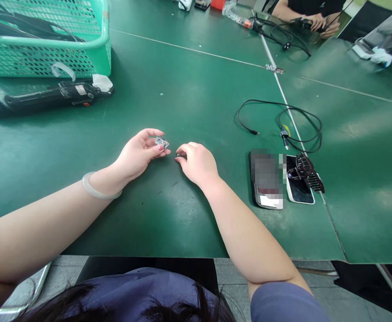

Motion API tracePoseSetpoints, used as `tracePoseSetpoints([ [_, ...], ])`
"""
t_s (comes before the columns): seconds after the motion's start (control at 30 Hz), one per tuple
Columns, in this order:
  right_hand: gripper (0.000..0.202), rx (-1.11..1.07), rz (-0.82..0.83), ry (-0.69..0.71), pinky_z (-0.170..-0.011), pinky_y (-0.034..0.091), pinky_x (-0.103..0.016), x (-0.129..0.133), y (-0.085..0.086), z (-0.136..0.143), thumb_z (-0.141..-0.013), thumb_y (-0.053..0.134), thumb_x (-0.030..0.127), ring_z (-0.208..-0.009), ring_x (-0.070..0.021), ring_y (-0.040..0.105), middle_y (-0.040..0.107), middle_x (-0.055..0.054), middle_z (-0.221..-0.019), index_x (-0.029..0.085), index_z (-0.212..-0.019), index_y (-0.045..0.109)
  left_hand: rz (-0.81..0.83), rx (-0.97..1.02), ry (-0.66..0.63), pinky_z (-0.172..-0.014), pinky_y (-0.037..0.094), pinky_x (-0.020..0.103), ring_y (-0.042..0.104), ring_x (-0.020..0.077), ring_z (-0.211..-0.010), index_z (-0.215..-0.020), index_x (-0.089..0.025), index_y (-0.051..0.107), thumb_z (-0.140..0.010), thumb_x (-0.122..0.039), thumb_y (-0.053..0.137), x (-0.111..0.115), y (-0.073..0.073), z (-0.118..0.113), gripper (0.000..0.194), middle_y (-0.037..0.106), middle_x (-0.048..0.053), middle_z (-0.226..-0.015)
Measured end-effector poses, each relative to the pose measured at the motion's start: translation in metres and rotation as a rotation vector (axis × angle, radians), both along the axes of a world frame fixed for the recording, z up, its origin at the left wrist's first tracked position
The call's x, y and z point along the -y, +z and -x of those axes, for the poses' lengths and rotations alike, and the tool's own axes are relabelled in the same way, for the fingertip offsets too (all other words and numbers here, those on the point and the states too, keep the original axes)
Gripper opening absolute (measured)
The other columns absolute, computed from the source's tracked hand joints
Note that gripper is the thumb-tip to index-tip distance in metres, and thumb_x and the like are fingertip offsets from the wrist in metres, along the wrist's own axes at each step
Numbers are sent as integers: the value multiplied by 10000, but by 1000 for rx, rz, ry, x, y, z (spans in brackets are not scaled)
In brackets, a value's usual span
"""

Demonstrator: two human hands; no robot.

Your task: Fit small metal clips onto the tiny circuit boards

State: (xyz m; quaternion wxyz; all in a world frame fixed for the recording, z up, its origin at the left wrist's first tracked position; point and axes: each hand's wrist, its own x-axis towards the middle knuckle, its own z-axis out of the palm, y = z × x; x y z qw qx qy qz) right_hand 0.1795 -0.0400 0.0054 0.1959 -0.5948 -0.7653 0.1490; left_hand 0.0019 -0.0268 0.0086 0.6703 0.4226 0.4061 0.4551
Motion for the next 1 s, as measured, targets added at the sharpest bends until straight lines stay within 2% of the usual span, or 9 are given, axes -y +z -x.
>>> tracePoseSetpoints([
  [0.1, 154, 12, -11, 34, -737, 461, -338, 0, 0, 1, -838, 591, 145, -881, -199, 629, 714, -28, -913, 232, -867, 715, -4, -14, 2, -727, 526, 240, 682, 92, -705, -1013, -146, 539, -810, -48, 618, 0, 1, 0, 239, 652, -12, -763],
  [0.2, 127, 5, -17, -9, -724, 469, -335, 1, 1, 0, -825, 627, 177, -858, -195, 636, 718, -19, -909, 235, -897, 715, -3, -19, 4, -724, 527, 247, 681, 96, -703, -1011, -145, 540, -805, -56, 630, 0, 1, -1, 242, 654, -5, -771],
  [0.3, 61, 56, -29, -55, -661, 454, -327, 2, 2, -1, -799, 664, 199, -784, -190, 628, 709, -24, -860, 224, -820, 715, -6, -21, 9, -730, 528, 252, 683, 100, -713, -1010, -147, 539, -800, -56, 636, 0, 0, -1, 248, 654, -2, -780],
  [0.5, 137, 129, -47, -66, -609, 409, -327, 2, 1, -3, -823, 629, 182, -715, -185, 600, 693, -37, -794, 214, -713, 705, -10, -30, -1, -743, 531, 251, 684, 100, -723, -1006, -145, 545, -806, -37, 610, 0, 0, -1, 236, 656, -3, -783],
  [0.6, 131, 62, -99, -103, -637, 423, -328, 3, 3, -2, -824, 622, 180, -719, -188, 598, 691, -38, -785, 210, -726, 704, -9, -52, -1, -766, 535, 261, 687, 104, -732, -996, -138, 557, -803, -33, 611, 1, 1, -2, 226, 655, -2, -780],
  [0.73, 136, -155, -229, -145, -653, 439, -306, 10, 12, 5, -842, 605, 197, -672, -156, 572, 681, -17, -754, 209, -742, 697, -27, -97, -16, -808, 542, 289, 684, 110, -743, -986, -135, 577, -780, -35, 640, 3, 2, -3, 237, 655, 4, -792],
  [0.83, 107, -327, -186, -123, -639, 452, -282, 17, 17, 13, -831, 626, 209, -635, -132, 562, 684, 1, -745, 209, -750, 695, -51, -120, -41, -793, 552, 276, 669, 97, -722, -972, -137, 587, -770, -19, 638, 5, 2, -4, 239, 643, -4, -777],
  [1.0, 105, -344, -156, -137, -640, 451, -277, 22, 16, 21, -822, 623, 208, -636, -131, 550, 684, -3, -760, 208, -749, 699, -110, -189, -52, -787, 559, 261, 653, 82, -714, -979, -144, 606, -767, -55, 653, 6, 1, -4, 234, 620, -6, -802],
])
